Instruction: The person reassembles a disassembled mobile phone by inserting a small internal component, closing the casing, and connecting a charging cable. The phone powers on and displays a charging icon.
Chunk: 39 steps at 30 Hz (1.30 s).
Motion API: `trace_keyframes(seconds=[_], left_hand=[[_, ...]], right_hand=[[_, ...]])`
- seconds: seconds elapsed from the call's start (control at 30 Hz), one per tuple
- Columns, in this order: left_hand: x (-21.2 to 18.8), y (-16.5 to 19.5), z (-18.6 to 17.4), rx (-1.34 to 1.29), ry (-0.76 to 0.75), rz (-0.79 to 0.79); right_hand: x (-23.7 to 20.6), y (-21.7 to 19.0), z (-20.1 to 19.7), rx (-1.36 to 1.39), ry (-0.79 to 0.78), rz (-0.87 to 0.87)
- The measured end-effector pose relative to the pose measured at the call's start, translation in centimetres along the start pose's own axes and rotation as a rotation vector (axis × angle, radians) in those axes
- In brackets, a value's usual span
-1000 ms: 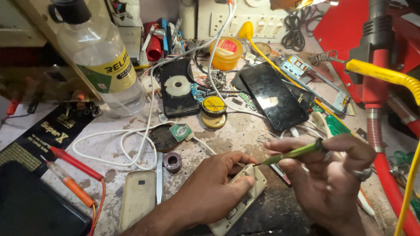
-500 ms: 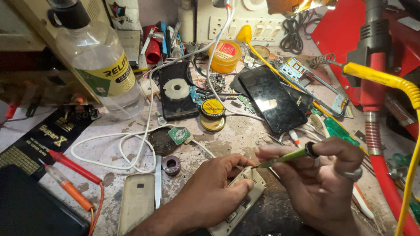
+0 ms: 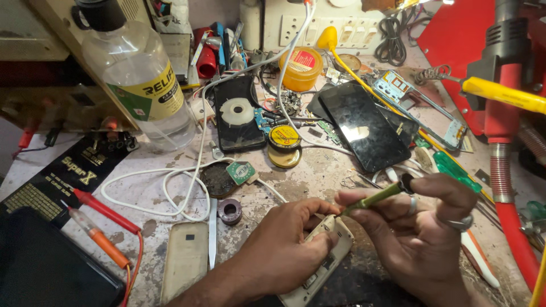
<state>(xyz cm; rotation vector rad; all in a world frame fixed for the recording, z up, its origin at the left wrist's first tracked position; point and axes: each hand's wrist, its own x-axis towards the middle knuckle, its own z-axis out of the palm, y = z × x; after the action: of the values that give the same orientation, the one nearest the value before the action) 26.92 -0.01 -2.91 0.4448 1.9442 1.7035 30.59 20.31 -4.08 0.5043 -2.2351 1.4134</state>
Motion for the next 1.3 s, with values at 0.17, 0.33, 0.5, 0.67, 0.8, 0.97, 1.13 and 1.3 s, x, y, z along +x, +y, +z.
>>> trace_keyframes(seconds=[0.17,0.33,0.5,0.67,0.8,0.97,1.13,1.3], left_hand=[[0.0,-0.3,0.1,0.048,0.025,-0.066],[0.0,-0.5,-0.2,-0.088,0.016,-0.016],[-0.5,0.1,-0.2,-0.006,0.058,-0.004],[-0.9,1.1,-0.3,0.049,0.107,-0.058],[-0.9,0.6,-0.5,0.063,0.091,-0.024],[-0.7,-1.1,-0.7,0.143,0.095,0.344],[-0.4,-1.5,-0.4,0.123,0.129,0.119],[0.1,-1.3,-0.6,0.042,0.193,0.024]], right_hand=[[0.5,-0.5,0.7,0.016,0.046,-0.008],[6.7,-0.7,-2.0,0.132,-0.024,0.017],[12.3,2.1,-0.9,-0.73,-0.225,0.219],[13.5,2.2,0.6,-0.883,-0.378,0.165],[14.4,1.8,1.0,-0.975,-0.459,0.279],[15.0,1.8,1.8,-1.044,-0.54,0.279],[15.0,1.7,2.0,-1.095,-0.532,0.226],[14.1,1.2,-0.1,-0.83,-0.419,0.219]])
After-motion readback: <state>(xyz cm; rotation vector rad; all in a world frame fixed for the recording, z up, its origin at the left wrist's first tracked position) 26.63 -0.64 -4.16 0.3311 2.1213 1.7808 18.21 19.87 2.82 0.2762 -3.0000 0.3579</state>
